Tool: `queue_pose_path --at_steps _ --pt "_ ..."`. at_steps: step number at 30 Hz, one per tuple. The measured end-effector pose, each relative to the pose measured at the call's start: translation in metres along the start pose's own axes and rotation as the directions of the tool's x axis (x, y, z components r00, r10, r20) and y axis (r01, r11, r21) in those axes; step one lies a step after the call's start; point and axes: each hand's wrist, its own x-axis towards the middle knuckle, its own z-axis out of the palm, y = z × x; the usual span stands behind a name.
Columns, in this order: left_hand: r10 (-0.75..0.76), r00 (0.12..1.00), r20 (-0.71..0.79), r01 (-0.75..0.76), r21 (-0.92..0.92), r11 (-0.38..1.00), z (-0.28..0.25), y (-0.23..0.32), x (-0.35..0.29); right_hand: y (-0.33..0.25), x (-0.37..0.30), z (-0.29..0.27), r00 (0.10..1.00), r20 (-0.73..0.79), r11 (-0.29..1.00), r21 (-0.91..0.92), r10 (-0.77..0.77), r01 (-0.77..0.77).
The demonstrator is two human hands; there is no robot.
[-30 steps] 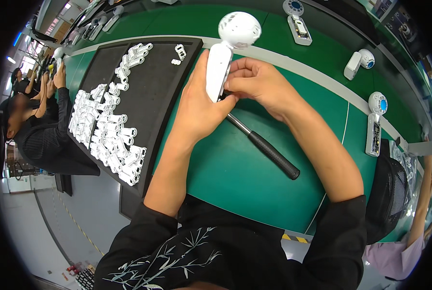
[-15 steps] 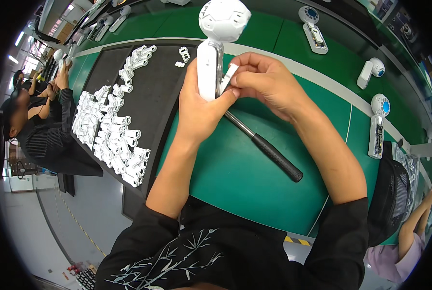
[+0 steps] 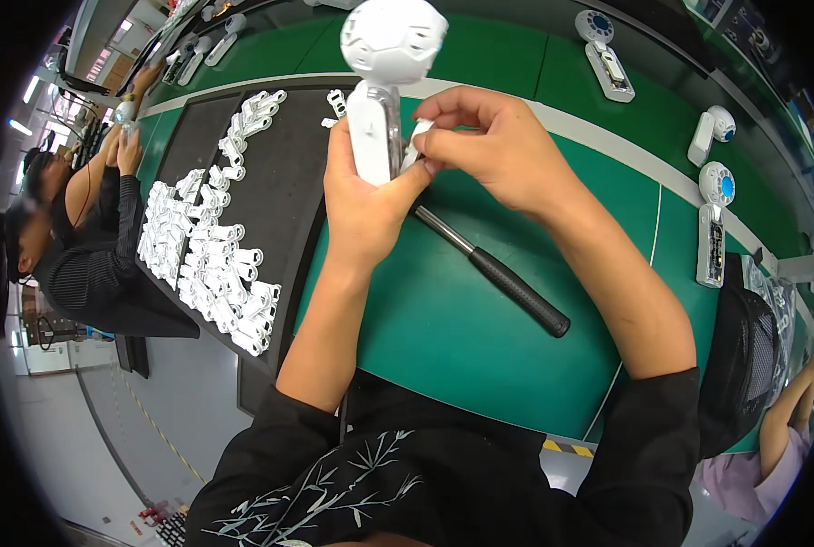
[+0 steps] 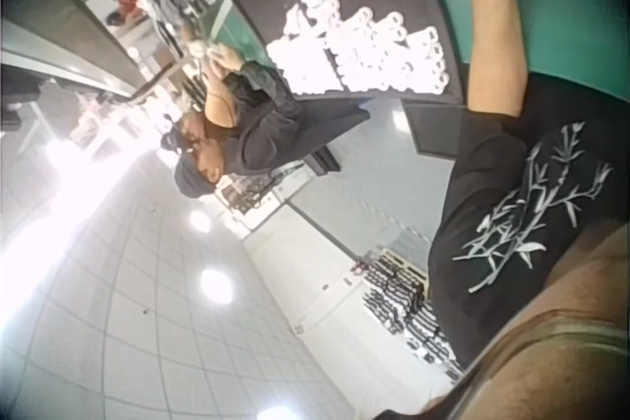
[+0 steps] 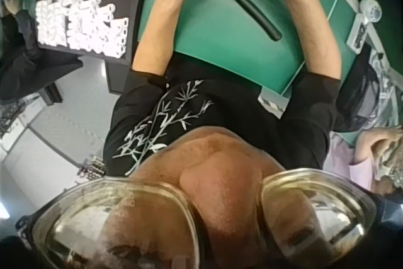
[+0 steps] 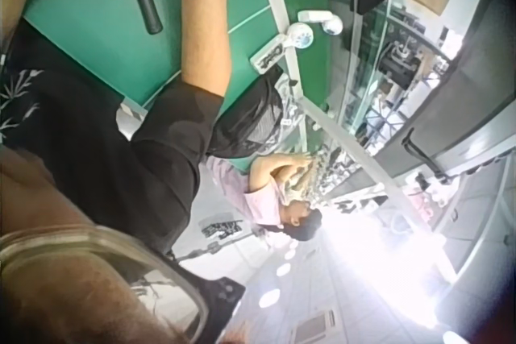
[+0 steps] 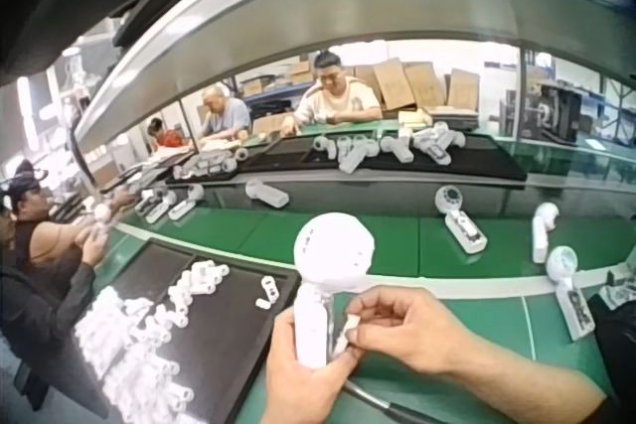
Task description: Assembling electronic device components at a manual workstation.
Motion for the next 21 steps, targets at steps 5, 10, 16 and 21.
queue_pose_path --at_steps 5,10,16,21 --pt "0.029 0.998 -0.049 -0.039 -0.222 0.974 -0.007 0.006 -0.001 0.007 0.004 -0.004 0.998 -0.017 0.969 0.236 -0.068 0.071" --pt "0.146 0.986 -0.081 -0.163 -0.281 0.946 -0.013 0.007 -0.001 0.009 0.001 0.005 0.972 0.036 0.924 0.32 -0.23 0.207" --pt "0.257 0.964 -0.066 -0.266 -0.226 0.937 -0.014 0.002 -0.001 -0.003 -0.005 0.004 0.981 0.122 0.954 0.28 -0.149 0.11" --pt "0.303 0.953 0.021 -0.294 -0.183 0.938 -0.009 0.006 -0.006 -0.019 -0.012 0.007 0.994 0.099 0.996 0.06 0.054 -0.061"
